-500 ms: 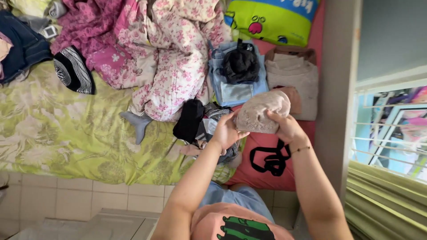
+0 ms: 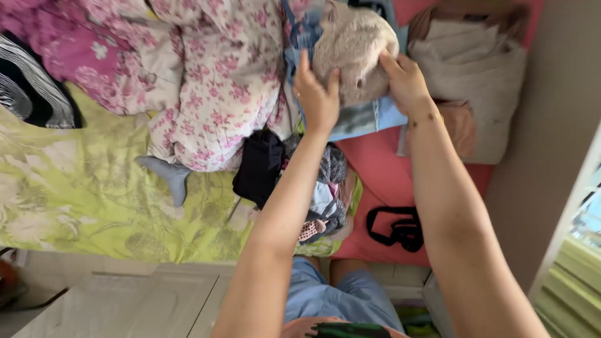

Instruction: Taking clothes out of a closet and sorting them on a bed.

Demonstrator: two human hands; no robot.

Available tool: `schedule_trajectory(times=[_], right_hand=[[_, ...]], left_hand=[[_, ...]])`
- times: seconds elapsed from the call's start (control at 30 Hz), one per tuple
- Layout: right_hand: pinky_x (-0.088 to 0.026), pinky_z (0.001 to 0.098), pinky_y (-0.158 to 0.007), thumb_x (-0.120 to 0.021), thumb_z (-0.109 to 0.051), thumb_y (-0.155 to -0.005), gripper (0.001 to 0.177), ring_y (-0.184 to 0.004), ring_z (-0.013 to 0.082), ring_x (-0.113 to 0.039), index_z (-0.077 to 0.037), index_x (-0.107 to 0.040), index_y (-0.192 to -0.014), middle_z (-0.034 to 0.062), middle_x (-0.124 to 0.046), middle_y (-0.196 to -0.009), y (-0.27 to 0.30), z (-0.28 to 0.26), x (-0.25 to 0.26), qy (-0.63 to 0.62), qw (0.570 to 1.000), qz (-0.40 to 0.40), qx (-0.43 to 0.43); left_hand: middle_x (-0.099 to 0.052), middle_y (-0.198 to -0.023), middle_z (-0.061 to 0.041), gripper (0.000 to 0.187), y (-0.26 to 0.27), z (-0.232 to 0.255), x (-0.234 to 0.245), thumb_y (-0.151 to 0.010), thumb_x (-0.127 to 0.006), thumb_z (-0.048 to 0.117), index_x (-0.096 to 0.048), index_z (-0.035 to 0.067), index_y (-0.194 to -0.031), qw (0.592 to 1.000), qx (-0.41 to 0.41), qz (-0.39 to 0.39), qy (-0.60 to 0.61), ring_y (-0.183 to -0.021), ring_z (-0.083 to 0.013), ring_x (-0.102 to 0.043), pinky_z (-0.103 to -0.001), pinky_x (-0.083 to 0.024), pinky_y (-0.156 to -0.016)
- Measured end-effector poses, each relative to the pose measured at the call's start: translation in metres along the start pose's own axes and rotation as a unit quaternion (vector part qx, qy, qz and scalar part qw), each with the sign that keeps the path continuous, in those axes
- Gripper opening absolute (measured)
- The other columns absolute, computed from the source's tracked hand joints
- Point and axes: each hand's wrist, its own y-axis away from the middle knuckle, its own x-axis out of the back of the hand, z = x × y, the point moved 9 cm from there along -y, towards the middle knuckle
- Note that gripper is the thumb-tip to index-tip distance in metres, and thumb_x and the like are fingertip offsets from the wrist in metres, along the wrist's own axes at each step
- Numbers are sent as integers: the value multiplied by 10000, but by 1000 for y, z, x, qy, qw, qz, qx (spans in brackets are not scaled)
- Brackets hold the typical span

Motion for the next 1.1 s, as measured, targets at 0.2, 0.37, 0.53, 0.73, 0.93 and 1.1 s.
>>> schedule_trajectory(times=[0.2, 0.37, 0.53, 0.73, 0.93, 1.1], right_hand=[[-518, 383, -885, -707, -367, -1063, 442, -974, 240, -632, 54, -641, -1180, 151, -691, -1093, -19, 6, 16, 408, 891, 104, 169], [-508, 366, -1021, -727, -148, -1094, 491, -1159, 325, -570, 17, -447, -1462, 206, -557, -1277, 75, -29, -11, 376, 773, 262, 438], [-478, 475, -912, -760, -287, -959, 429, -953, 329, -642, 53, -579, -1147, 187, -656, -1029, 146, 84, -45, 499, 810, 182, 251], [-595, 411, -757, -853, -454, -720, 786, -1001, 231, -684, 13, -561, -1281, 109, -695, -1131, 232, 215, -84, 307, 922, -6, -237], [-606, 350, -804, -873, -240, -778, 678, -1011, 243, -717, 82, -606, -1311, 161, -738, -1165, 274, 191, -102, 166, 964, -36, -204], [-526, 403, -977, -869, -272, -790, 790, -1161, 261, -630, -20, -507, -1446, 124, -646, -1292, 324, 123, -125, -39, 989, -94, -107]], left_hand=[[-280, -1693, -24, 632, -3, -50, -43, -1045, -591, 326, -275, 389, -1589, 866, -132, -133, -463, -1540, -373, -287, -659, -222, -1228], [-275, -1681, -54, 627, 2, -21, -11, -1095, -633, 358, -286, 357, -1617, 882, -232, -121, -393, -1563, -393, -265, -659, -196, -1256], [-558, -1375, -166, 503, 83, -24, 114, -983, -711, 257, -502, 127, -1423, 948, -114, -29, -296, -1304, -391, -504, -513, -384, -1136], [-497, -1300, -249, 657, 238, -130, 182, -858, -772, 469, -510, 64, -1305, 913, 244, -84, -316, -1190, -450, -484, -550, -400, -1011], [-628, -1175, -148, 671, 270, -92, 183, -815, -831, 346, -480, 36, -1296, 909, 410, -21, 68, -1069, -313, -660, -478, -569, -875], [-635, -1003, -124, 481, 280, 15, 173, -859, -745, 306, -525, 37, -1191, 793, 512, -126, 304, -783, -302, -698, -537, -628, -619]])
